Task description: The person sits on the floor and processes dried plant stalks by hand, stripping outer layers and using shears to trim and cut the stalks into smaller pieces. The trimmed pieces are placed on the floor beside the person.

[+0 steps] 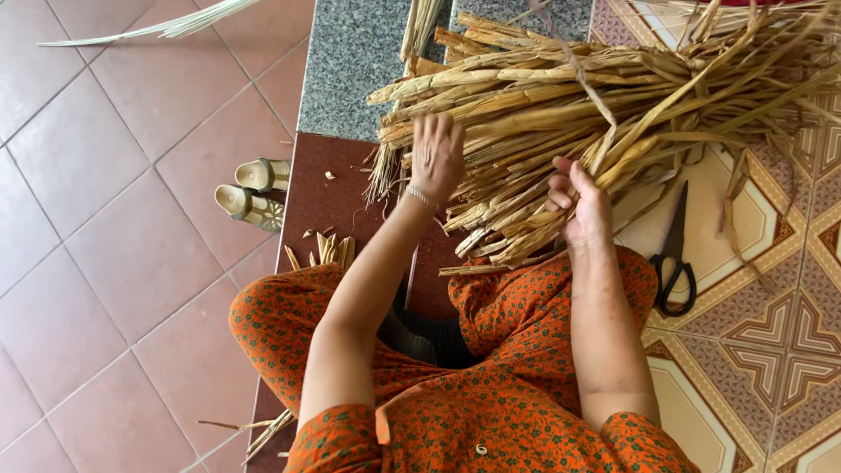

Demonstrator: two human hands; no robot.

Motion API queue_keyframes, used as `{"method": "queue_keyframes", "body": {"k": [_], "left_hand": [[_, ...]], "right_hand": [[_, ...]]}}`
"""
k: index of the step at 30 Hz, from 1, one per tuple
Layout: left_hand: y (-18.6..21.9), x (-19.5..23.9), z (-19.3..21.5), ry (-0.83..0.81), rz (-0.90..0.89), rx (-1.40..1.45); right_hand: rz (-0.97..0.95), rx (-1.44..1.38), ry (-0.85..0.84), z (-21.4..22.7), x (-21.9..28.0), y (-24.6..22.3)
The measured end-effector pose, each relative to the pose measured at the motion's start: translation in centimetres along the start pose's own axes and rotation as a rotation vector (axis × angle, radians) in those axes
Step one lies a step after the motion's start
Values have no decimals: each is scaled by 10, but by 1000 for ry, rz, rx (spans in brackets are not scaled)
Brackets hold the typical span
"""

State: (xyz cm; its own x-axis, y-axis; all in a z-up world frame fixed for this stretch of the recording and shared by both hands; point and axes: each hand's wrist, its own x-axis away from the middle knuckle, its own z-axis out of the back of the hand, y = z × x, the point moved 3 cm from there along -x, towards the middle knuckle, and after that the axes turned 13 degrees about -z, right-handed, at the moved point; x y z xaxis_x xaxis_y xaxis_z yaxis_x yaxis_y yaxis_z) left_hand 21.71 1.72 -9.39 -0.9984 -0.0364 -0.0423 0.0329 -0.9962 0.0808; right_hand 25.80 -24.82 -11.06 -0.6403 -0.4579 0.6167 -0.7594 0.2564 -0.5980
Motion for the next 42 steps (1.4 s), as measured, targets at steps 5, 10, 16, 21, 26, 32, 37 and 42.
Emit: {"method": "queue_keyframes", "body": {"k": [5, 10, 16, 21, 26, 32, 37, 42], "left_hand": [[26, 121, -5, 237, -121, 713], [43, 173, 4, 35, -7, 991], [60, 143, 27, -86, 179, 1235], [70, 121, 50, 233, -91, 924], [77, 110, 61, 585, -230, 584], [75, 92, 35, 123, 58, 1463], [90, 93, 11, 101, 327, 1653], [90, 117, -1, -27, 395, 1692]], "right_hand": [[18, 117, 30, -26, 12, 0], [79, 114, 120, -49, 27, 0], [365, 341, -148, -94, 66, -3], [334, 489, -172, -112, 80, -29], [345, 494, -212, -111, 82, -30], [286, 542, -196, -93, 60, -13], [517, 462, -13, -77, 11, 18], [491, 408, 75, -60, -20, 54]]}}
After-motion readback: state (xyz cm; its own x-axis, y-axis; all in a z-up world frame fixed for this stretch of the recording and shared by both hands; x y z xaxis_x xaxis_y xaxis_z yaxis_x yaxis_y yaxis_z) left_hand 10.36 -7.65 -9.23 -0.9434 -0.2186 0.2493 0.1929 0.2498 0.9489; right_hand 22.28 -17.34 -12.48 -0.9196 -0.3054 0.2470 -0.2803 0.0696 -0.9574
